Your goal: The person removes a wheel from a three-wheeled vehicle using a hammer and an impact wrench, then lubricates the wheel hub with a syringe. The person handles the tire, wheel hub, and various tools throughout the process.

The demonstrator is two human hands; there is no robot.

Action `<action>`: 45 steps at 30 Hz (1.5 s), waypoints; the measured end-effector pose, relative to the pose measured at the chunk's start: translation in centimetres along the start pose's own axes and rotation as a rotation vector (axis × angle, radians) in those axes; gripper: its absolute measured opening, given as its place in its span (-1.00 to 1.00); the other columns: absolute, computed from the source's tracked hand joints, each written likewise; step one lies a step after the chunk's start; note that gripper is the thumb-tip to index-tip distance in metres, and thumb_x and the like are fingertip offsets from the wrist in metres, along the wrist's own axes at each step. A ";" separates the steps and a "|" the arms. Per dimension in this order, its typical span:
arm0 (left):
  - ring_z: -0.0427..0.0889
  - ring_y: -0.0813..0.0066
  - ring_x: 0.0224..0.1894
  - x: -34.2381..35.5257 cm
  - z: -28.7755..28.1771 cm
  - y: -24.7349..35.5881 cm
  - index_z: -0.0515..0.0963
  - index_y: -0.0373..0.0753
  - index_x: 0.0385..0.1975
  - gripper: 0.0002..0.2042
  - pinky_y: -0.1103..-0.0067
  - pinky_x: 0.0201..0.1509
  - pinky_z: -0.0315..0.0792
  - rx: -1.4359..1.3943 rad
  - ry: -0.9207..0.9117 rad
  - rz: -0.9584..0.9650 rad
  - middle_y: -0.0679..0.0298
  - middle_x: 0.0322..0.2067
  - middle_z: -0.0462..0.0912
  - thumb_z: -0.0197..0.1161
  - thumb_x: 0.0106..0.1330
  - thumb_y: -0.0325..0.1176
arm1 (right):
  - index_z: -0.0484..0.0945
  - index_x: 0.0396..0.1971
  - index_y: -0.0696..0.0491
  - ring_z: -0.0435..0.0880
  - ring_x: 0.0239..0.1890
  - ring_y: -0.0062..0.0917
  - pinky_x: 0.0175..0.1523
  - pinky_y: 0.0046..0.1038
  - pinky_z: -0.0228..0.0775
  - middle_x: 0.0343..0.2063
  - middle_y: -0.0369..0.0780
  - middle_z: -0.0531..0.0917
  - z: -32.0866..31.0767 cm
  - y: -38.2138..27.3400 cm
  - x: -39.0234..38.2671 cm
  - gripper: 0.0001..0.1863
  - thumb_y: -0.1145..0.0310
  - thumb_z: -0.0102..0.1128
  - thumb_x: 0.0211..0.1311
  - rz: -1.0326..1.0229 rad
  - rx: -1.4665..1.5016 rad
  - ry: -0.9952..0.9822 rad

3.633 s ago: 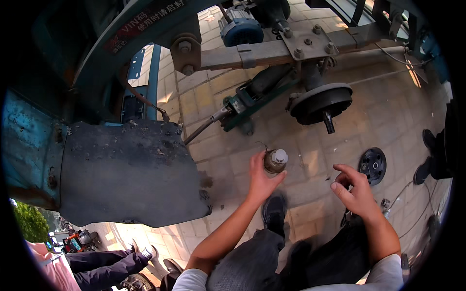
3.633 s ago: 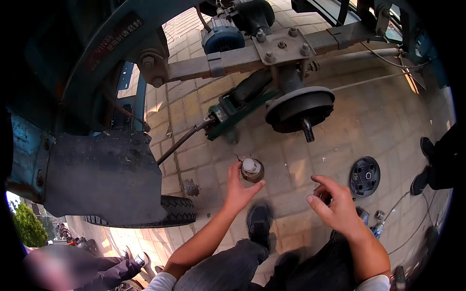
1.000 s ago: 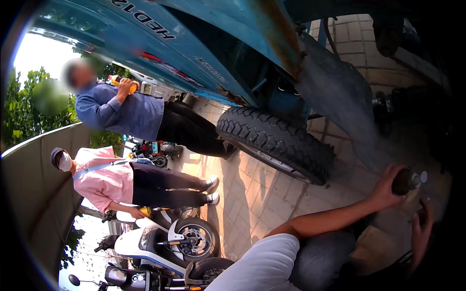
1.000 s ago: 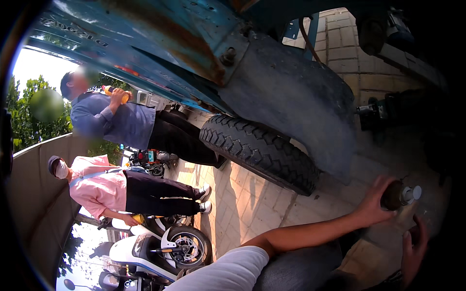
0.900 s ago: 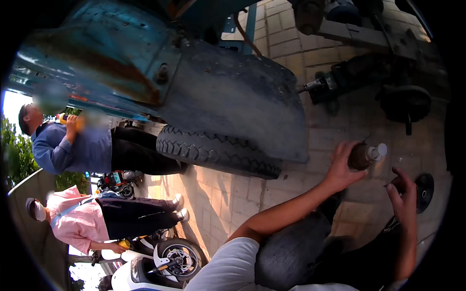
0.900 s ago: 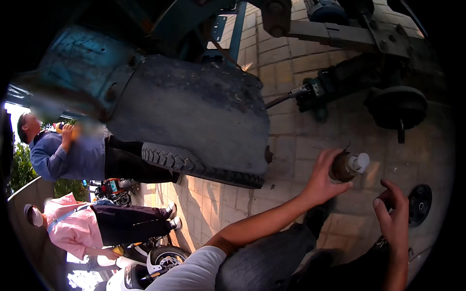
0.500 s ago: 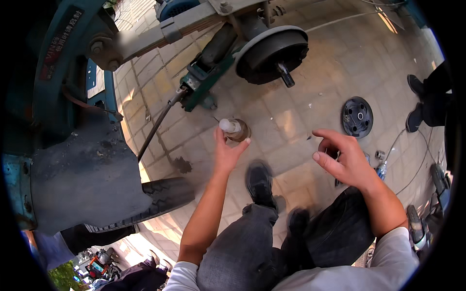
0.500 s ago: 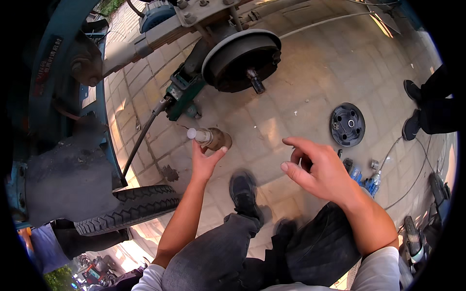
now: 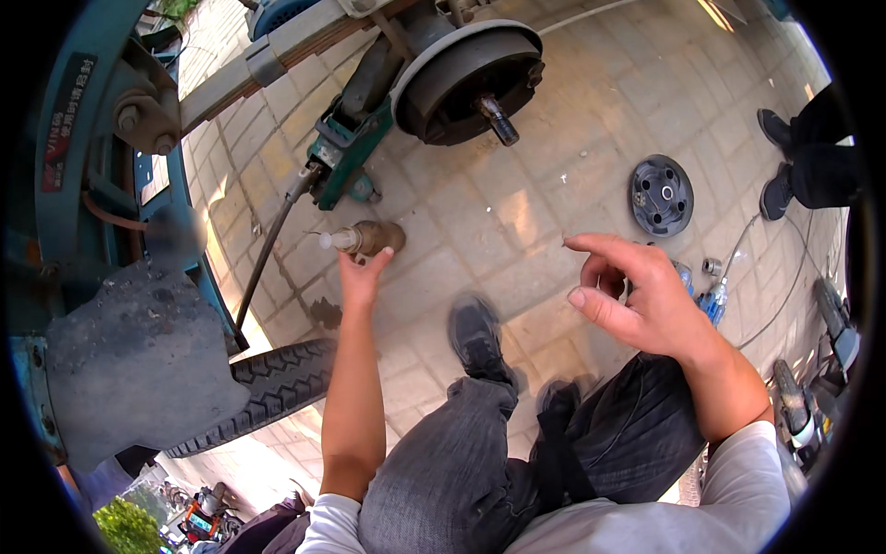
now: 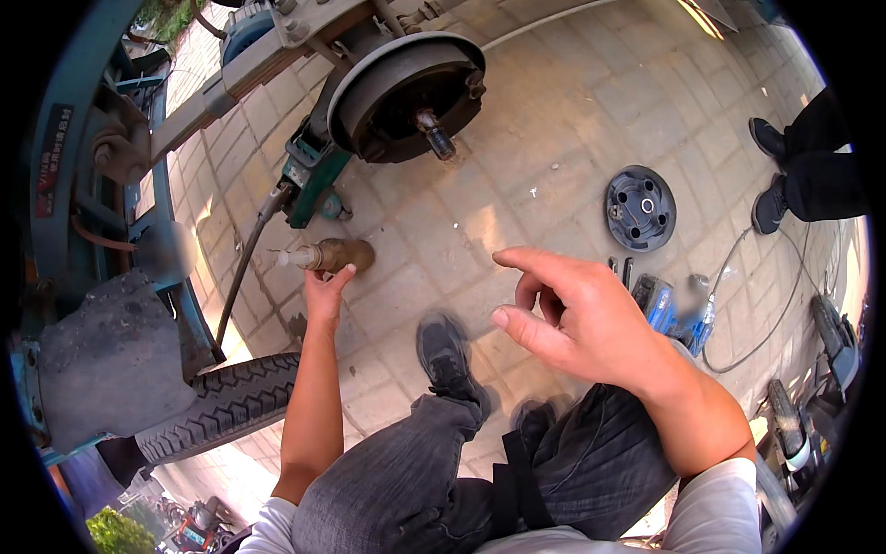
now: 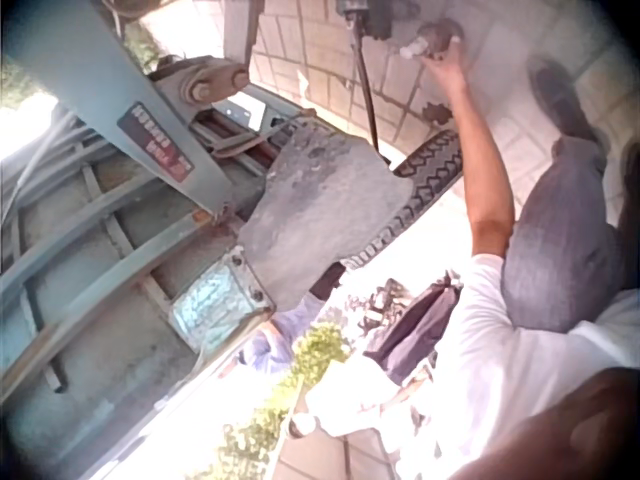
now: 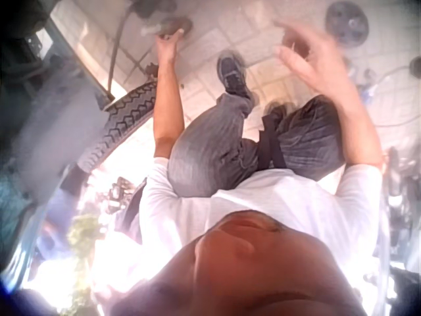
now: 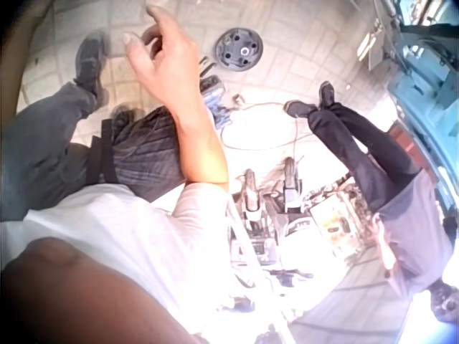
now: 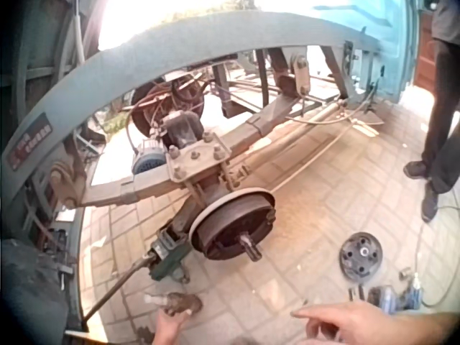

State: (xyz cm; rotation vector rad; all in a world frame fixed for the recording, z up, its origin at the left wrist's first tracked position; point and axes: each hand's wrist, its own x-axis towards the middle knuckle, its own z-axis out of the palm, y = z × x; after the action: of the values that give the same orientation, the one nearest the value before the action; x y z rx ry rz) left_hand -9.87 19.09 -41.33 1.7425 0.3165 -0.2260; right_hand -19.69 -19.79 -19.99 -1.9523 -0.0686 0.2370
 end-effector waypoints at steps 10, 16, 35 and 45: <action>0.42 0.28 0.23 -0.6 -1.8 -0.2 0.23 -0.26 0.30 -0.21 0.37 0.28 0.35 -0.002 -0.022 -0.103 0.17 0.18 0.43 0.51 0.03 -0.48 | 0.53 0.06 0.21 0.51 -0.58 -0.56 -0.42 -0.51 0.37 -0.53 -0.24 0.60 0.1 0.6 0.9 -0.52 0.34 0.35 0.16 0.037 -0.026 -0.017; 0.43 0.30 0.22 -1.4 -1.4 0.2 0.33 -0.27 0.23 -0.32 0.38 0.29 0.33 -0.018 0.002 -0.082 0.17 0.15 0.47 0.51 0.09 -0.42 | 0.52 0.04 0.22 0.50 -0.55 -0.58 -0.40 -0.52 0.37 -0.51 -0.23 0.60 0.1 0.5 1.3 -0.54 0.35 0.35 0.16 0.050 -0.021 -0.047; 0.42 0.35 0.21 -1.4 -3.2 -0.6 0.31 -0.30 0.26 -0.31 0.41 0.31 0.28 0.096 0.056 0.009 0.18 0.15 0.47 0.49 0.11 -0.42 | 0.52 0.06 0.20 0.61 -0.51 -0.32 -0.32 -0.34 0.47 -0.46 -0.15 0.65 -0.2 0.1 1.0 -0.49 0.20 0.31 0.20 0.023 -0.083 -0.110; 0.39 0.31 0.27 -2.0 -2.5 -1.1 0.02 -0.37 0.43 -0.06 0.45 0.33 0.30 0.064 0.102 -0.036 0.07 0.27 0.33 0.53 0.08 -0.44 | 0.53 0.07 0.19 0.47 -0.58 -0.50 -0.40 -0.45 0.38 -0.51 -0.21 0.61 0.0 1.1 0.7 -0.50 0.29 0.36 0.14 -0.017 -0.113 -0.091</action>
State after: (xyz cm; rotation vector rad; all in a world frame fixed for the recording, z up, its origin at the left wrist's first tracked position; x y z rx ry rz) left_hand -12.17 21.58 -41.22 1.8161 0.4188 -0.1749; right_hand -19.10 -20.12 -21.04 -2.0523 -0.1609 0.3168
